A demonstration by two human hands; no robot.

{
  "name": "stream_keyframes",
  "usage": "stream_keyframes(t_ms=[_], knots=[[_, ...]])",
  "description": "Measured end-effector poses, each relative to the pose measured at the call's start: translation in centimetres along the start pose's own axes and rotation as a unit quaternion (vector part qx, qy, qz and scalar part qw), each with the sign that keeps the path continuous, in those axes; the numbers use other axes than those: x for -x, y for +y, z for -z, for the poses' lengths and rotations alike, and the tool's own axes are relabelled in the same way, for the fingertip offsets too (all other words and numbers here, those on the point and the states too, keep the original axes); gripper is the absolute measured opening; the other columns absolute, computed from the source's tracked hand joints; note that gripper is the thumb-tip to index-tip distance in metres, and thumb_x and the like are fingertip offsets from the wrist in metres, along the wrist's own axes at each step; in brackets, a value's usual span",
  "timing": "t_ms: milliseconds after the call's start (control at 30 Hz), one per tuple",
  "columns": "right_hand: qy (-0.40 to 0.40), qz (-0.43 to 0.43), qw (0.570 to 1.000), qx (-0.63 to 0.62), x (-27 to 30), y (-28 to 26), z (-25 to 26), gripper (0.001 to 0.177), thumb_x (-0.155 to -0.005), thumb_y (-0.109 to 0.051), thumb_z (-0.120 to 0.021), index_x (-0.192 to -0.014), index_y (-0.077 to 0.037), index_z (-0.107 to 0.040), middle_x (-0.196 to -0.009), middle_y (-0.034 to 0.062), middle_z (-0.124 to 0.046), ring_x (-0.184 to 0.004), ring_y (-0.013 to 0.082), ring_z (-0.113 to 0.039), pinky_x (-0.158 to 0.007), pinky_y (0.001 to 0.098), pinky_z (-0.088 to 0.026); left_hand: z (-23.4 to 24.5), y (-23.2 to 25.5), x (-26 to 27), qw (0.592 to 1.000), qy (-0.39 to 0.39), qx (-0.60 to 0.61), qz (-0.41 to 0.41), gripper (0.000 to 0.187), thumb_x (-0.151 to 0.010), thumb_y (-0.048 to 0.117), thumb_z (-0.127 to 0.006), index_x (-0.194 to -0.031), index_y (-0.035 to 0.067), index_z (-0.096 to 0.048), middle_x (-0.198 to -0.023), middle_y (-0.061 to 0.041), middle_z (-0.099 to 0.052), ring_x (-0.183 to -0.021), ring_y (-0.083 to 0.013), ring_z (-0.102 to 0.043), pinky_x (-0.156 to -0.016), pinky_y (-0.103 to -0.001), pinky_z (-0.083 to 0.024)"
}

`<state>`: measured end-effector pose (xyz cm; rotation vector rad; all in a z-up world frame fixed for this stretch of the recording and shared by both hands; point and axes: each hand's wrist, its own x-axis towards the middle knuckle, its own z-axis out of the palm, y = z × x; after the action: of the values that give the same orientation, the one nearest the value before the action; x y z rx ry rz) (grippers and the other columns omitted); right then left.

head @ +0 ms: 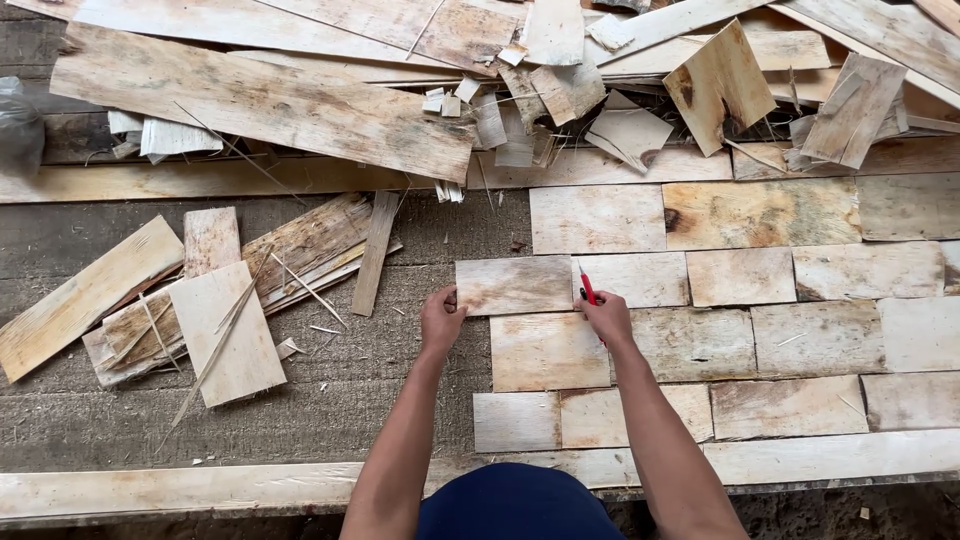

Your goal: Trimming thin wood pieces with a utility knife and arranging them into a tiled pattern on a wooden base.

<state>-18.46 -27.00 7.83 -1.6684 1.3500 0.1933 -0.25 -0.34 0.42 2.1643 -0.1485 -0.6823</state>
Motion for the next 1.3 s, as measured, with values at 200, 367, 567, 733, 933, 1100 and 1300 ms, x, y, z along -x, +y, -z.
stream_keyframes(t_ms=[200, 367, 567, 733, 933, 1100, 1300], knots=[[-0.009, -0.006, 1.000, 0.009, -0.2, 0.1, 0.0, 0.041, -0.083, -0.035, -0.075, -0.118, -0.014, -0.077, -0.075, 0.0030, -0.076, -0.081, 0.0163, -0.072, -0.078, 0.0287, -0.049, 0.4, 0.2, 0.0, 1.000, -0.005, -0.011, -0.007, 0.058, -0.079, 0.010, -0.082, -0.135, 0.014, -0.067, -0.104, -0.011, -0.066, -0.100, -0.0237, -0.072, -0.091, -0.034, -0.060], [-0.011, -0.002, 1.000, 0.003, -0.3, 0.3, -0.1, 0.040, -0.083, -0.035, -0.075, -0.117, -0.014, -0.077, -0.075, 0.0030, -0.076, -0.080, 0.0163, -0.072, -0.077, 0.0283, -0.048, 0.4, 0.2, 0.0, 1.000, -0.006, -0.015, -0.003, 0.061, -0.078, 0.011, -0.083, -0.136, 0.015, -0.066, -0.104, -0.009, -0.065, -0.099, -0.0211, -0.072, -0.091, -0.031, -0.060], [-0.011, -0.002, 1.000, 0.010, -0.7, 0.7, -0.2, 0.040, -0.082, -0.036, -0.076, -0.116, -0.015, -0.078, -0.075, 0.0026, -0.076, -0.082, 0.0167, -0.072, -0.078, 0.0287, -0.049, 0.2, -0.2, -0.2, 1.000, -0.005, -0.015, -0.008, 0.063, -0.078, 0.011, -0.083, -0.137, 0.015, -0.065, -0.103, -0.009, -0.064, -0.099, -0.0200, -0.071, -0.091, -0.031, -0.060], [-0.006, -0.001, 1.000, 0.009, -0.8, 1.1, -0.4, 0.039, -0.082, -0.037, -0.075, -0.114, -0.016, -0.078, -0.072, 0.0025, -0.075, -0.081, 0.0186, -0.071, -0.077, 0.0299, -0.049, 0.2, -0.5, -0.2, 1.000, 0.002, -0.009, -0.019, 0.064, -0.077, 0.011, -0.083, -0.138, 0.013, -0.064, -0.101, -0.009, -0.063, -0.096, -0.0203, -0.071, -0.089, -0.032, -0.060], [-0.006, 0.003, 1.000, 0.019, -1.2, 1.5, -0.5, 0.040, -0.081, -0.036, -0.075, -0.115, -0.016, -0.078, -0.073, 0.0025, -0.076, -0.083, 0.0194, -0.072, -0.078, 0.0308, -0.049, 0.3, -0.3, -0.2, 1.000, -0.013, -0.016, -0.009, 0.063, -0.078, 0.013, -0.084, -0.138, 0.016, -0.064, -0.104, -0.008, -0.064, -0.100, -0.0192, -0.071, -0.092, -0.031, -0.059], [-0.008, 0.009, 1.000, -0.008, -0.7, 1.3, -0.2, 0.043, -0.084, -0.031, -0.075, -0.121, -0.011, -0.076, -0.084, 0.0056, -0.078, -0.078, 0.0172, -0.072, -0.073, 0.0291, -0.050, 1.5, 1.6, 1.3, 0.999, -0.038, 0.001, 0.010, 0.060, -0.086, 0.014, -0.078, -0.142, 0.010, -0.058, -0.112, -0.009, -0.061, -0.109, -0.0203, -0.067, -0.099, -0.033, -0.058], [-0.017, 0.015, 0.998, -0.058, 0.7, 2.3, 0.0, 0.047, -0.086, -0.029, -0.075, -0.127, -0.005, -0.072, -0.092, 0.0075, -0.078, -0.075, 0.0155, -0.074, -0.068, 0.0271, -0.053, 1.8, -0.8, 3.3, 0.999, -0.022, 0.007, -0.024, 0.036, -0.098, 0.013, -0.065, -0.134, 0.014, -0.063, -0.106, -0.006, -0.059, -0.107, -0.0198, -0.064, -0.096, -0.036, -0.055]])
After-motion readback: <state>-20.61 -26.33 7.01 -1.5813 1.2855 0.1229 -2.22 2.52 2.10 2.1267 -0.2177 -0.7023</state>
